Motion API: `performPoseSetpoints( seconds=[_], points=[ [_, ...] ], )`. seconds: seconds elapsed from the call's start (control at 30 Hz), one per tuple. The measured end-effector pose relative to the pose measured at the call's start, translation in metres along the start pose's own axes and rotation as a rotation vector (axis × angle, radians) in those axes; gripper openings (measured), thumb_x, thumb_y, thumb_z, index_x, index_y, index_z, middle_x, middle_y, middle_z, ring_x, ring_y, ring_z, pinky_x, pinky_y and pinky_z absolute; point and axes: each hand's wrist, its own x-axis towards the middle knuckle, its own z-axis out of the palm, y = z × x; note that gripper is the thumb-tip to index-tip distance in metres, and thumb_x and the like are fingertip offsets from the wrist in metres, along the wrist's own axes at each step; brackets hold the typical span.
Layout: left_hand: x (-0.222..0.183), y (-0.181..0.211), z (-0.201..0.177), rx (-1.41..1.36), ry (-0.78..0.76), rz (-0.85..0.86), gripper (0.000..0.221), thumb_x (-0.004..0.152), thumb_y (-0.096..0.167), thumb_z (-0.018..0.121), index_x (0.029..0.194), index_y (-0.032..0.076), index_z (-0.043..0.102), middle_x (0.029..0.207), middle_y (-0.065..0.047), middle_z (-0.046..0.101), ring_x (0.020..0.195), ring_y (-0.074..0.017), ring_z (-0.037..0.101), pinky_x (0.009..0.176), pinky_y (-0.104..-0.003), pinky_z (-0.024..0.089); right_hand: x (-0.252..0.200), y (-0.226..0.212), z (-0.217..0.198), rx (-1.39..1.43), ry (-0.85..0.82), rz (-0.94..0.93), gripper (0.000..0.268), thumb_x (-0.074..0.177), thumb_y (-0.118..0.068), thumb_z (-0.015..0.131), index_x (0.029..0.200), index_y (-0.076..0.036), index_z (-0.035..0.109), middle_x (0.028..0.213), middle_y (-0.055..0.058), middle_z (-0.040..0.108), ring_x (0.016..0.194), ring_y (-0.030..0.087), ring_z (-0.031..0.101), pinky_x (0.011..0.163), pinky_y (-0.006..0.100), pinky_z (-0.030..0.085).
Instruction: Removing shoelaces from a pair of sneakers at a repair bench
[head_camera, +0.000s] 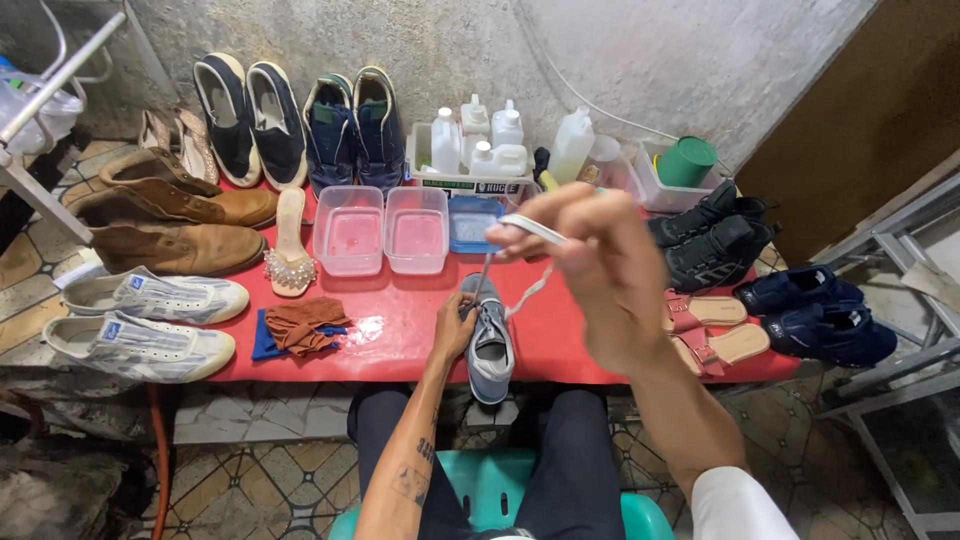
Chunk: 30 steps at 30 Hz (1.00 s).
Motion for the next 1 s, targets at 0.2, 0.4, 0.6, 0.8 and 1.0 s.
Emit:
performPoseSetpoints(
  seconds=[0.2, 0.4, 0.6, 0.8, 1.0],
  points=[
    [0.001, -0.004, 0.001, 0.024, 0.001, 0.012, 0.015, 0.087, 0.008, 0.064, 0.101, 0.014, 0.069, 0.109, -0.010, 0.069, 0.101, -0.0272, 0.070, 0.091, -0.039, 0.054, -0.011, -0.047, -0.002, -0.113, 0.142, -0.114, 0.020, 0.112, -0.031, 0.046, 0.107, -0.012, 0.042, 0.101, 0.015, 0.065, 0.095, 0.031, 0.075, 0.084, 0.038, 0.071],
    [0.002, -0.005, 0.001, -0.038, 0.039, 0.016, 0.011, 0.090, 0.007, 0.061, 0.094, 0.011, 0.070, 0.101, -0.007, 0.074, 0.093, -0.0211, 0.071, 0.087, -0.033, 0.056, -0.007, -0.058, -0.003, -0.201, 0.299, -0.016, 0.026, 0.107, -0.031, 0.050, 0.097, -0.010, 0.038, 0.095, 0.022, 0.059, 0.090, 0.030, 0.068, 0.087, 0.041, 0.066],
    [0.002, 0.010, -0.011, -0.079, 0.006, -0.088, 0.019, 0.096, 0.000, 0.056, 0.106, 0.002, 0.073, 0.105, -0.022, 0.072, 0.107, -0.0392, 0.070, 0.094, -0.048, 0.058, 0.011, 0.059, -0.073, -0.240, 0.312, 0.157, 0.024, 0.105, -0.028, 0.061, 0.101, -0.005, 0.053, 0.108, 0.019, 0.068, 0.093, 0.020, 0.066, 0.086, 0.032, 0.055],
    [0.000, 0.010, -0.013, -0.110, 0.009, -0.091, 0.019, 0.098, 0.002, 0.057, 0.109, 0.002, 0.072, 0.108, -0.027, 0.072, 0.109, -0.0432, 0.068, 0.095, -0.049, 0.057, -0.039, 0.223, -0.145, -0.674, 0.254, 0.471, 0.015, 0.101, -0.015, 0.060, 0.095, -0.001, 0.063, 0.076, 0.022, 0.069, 0.073, 0.031, 0.068, 0.068, 0.044, 0.051],
    [-0.001, 0.018, -0.018, -0.061, 0.014, -0.055, 0.019, 0.099, 0.006, 0.057, 0.106, 0.004, 0.075, 0.107, -0.022, 0.075, 0.108, -0.0408, 0.069, 0.096, -0.050, 0.055, -0.113, 0.306, -0.108, -1.205, -0.249, 0.962, 0.037, 0.089, -0.027, 0.074, 0.120, -0.007, 0.068, 0.122, 0.024, 0.052, 0.093, 0.054, 0.071, 0.080, 0.064, 0.059]
  ],
)
